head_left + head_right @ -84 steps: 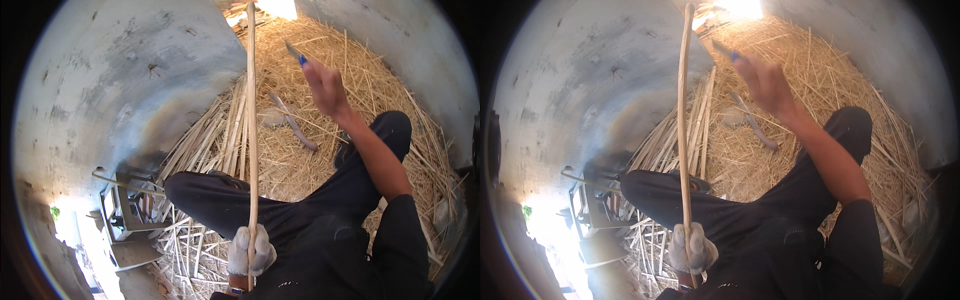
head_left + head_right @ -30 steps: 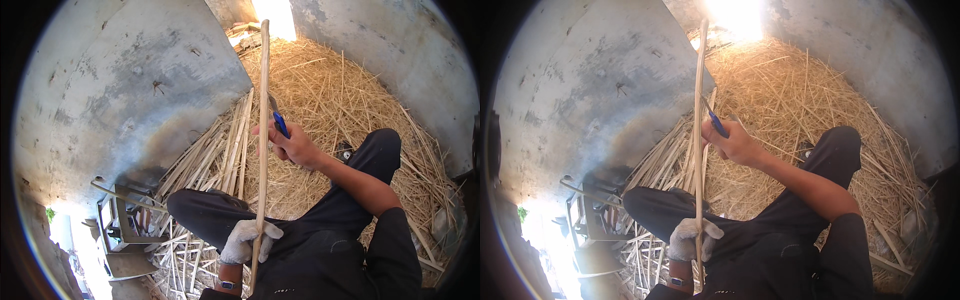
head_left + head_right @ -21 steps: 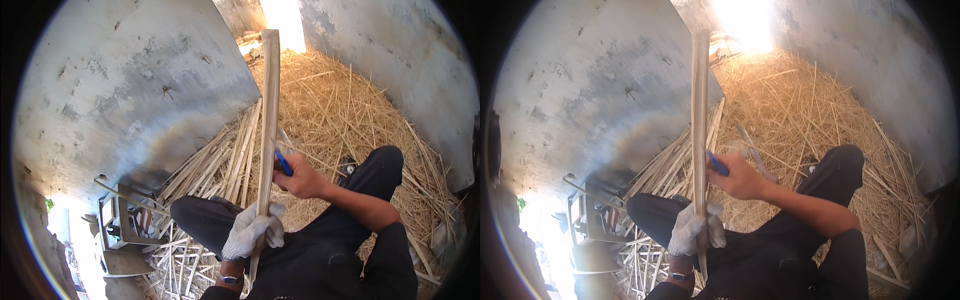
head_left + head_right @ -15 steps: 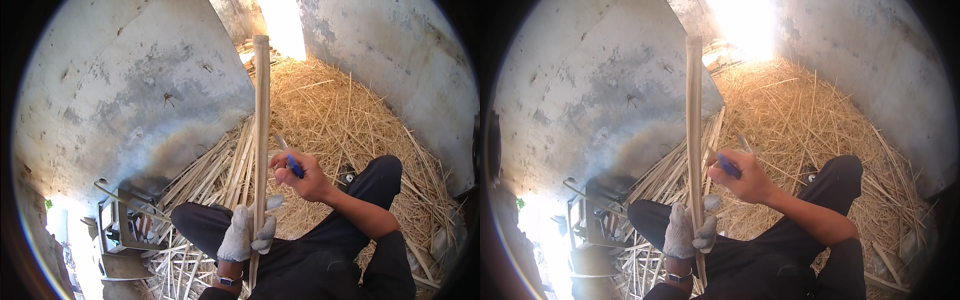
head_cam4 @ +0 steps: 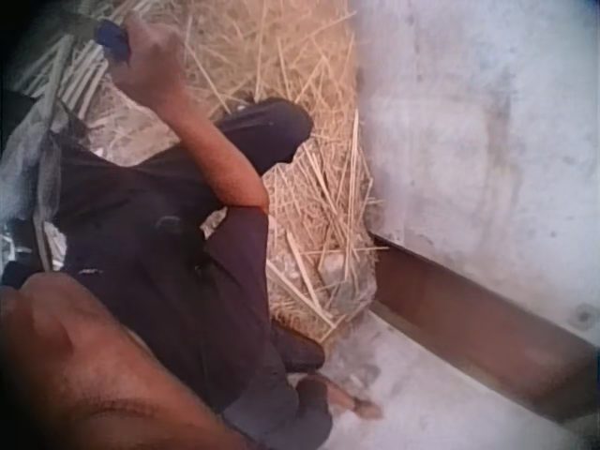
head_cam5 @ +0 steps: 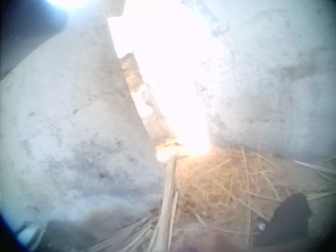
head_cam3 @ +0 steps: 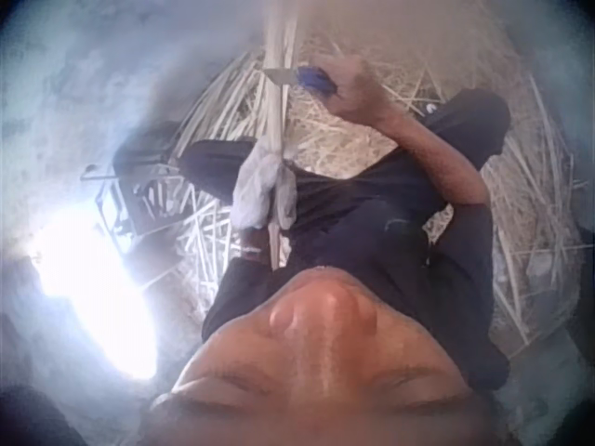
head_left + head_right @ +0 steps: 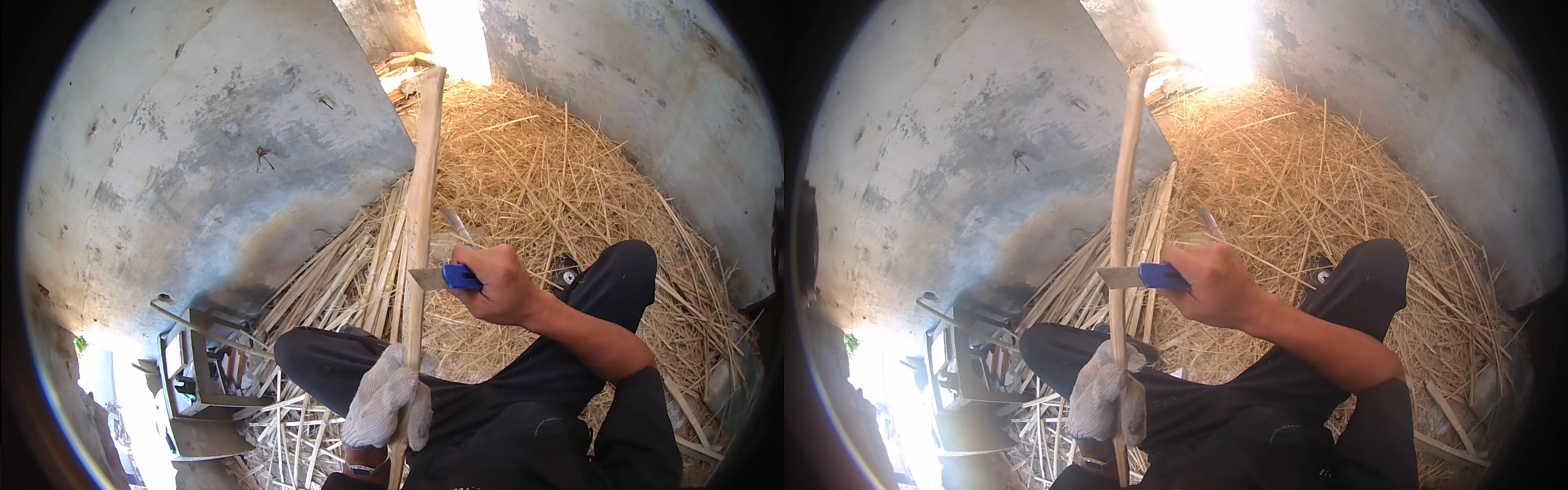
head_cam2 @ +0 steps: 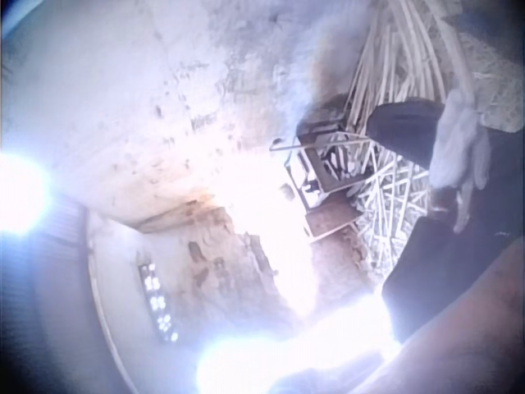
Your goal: The person sits on a straw-covered floor and uses a knife to split long bamboo sticks into thin strips. They hold the bamboo with a gloved hand and carefully shave the material, occasionally using a larger blade to split the sticks further.
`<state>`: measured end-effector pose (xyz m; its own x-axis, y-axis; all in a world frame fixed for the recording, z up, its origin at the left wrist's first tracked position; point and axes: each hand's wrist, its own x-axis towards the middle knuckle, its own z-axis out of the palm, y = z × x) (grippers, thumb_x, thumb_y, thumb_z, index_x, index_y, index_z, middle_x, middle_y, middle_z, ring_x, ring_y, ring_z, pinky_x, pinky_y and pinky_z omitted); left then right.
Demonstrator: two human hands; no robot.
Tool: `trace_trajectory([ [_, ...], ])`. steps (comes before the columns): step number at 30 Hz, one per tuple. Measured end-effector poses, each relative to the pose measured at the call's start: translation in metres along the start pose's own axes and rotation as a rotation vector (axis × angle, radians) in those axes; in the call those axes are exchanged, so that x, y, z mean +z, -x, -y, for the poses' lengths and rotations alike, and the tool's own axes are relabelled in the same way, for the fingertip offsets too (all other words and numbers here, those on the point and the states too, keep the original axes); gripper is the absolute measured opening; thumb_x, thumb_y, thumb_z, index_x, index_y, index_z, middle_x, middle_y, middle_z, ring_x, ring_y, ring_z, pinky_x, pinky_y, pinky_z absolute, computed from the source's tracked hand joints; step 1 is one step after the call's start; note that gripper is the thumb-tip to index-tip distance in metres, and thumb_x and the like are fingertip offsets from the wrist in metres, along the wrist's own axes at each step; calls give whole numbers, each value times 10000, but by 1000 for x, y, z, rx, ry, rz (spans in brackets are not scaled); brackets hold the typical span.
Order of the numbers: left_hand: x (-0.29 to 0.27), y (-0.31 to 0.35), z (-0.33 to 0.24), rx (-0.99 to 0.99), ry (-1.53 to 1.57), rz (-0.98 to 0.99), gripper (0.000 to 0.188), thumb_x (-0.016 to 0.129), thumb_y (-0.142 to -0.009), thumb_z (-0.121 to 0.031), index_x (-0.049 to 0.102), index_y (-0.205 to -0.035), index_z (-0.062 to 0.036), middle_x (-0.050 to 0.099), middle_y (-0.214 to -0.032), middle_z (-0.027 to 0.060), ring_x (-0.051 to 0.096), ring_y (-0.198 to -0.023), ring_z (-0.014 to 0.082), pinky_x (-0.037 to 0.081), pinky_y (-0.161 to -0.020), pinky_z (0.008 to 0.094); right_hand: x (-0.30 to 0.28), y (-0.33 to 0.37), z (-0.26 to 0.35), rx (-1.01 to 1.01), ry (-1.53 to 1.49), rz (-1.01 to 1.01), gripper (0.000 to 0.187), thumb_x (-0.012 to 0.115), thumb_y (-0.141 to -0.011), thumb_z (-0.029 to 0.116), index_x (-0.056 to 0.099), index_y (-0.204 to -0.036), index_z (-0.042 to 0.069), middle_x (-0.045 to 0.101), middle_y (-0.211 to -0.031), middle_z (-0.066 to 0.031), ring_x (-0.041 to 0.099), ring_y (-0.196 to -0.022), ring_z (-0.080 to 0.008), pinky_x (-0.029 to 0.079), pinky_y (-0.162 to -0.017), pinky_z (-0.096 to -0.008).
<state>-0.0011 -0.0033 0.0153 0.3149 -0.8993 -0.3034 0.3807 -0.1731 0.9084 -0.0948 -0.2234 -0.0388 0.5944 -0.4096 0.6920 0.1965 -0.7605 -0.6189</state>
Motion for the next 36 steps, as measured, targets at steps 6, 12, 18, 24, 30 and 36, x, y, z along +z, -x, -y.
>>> trace_trajectory([
  [6,-3,12,20,-14,170,-8,426,585,-958,-336,500,-1136,42,471,-454,77,421,-296,180,340,-301,292,1,-5,-3,-10,241,0,190,682,-812,124,541,-711,46,516,-525,-125,556,-432,-298,409,-428,-387],
  [12,5,16,33,-27,357,-1,399,580,-972,-362,505,-1101,9,419,-419,46,365,-267,135,277,-267,253,5,-2,-7,-3,358,9,160,685,-803,141,572,-721,63,559,-540,-97,575,-434,-267,433,-426,-379],
  [18,5,14,40,6,442,-1,337,527,-1010,-352,506,-1060,-20,381,-397,19,317,-248,119,252,-257,238,18,-3,-28,-5,472,-37,173,675,-838,179,576,-737,80,565,-531,-65,587,-434,-227,454,-422,-365],
  [24,6,13,40,-51,390,-51,312,498,-1023,-353,501,-1031,-41,356,-394,8,294,-248,115,243,-250,241,40,-7,-64,120,606,103,289,581,-949,218,538,-703,73,526,-521,-14,474,-376,-143,387,-360,-333],
  [30,-14,36,45,-27,520,-54,280,462,-1038,-337,488,-1027,-58,351,-401,3,289,-251,109,238,-257,250,-88,-58,-149,960,644,-243,350,521,-996,234,630,-759,2,578,-599,-65,474,-429,-125,362,-380,-271],
  [36,-18,33,35,37,460,-109,321,549,-994,-340,500,-1036,-26,407,-419,31,327,-271,118,253,-283,251,25,1,-75,52,256,-23,129,637,-872,110,665,-754,64,577,-524,-28,529,-408,-119,405,-385,-302],
])
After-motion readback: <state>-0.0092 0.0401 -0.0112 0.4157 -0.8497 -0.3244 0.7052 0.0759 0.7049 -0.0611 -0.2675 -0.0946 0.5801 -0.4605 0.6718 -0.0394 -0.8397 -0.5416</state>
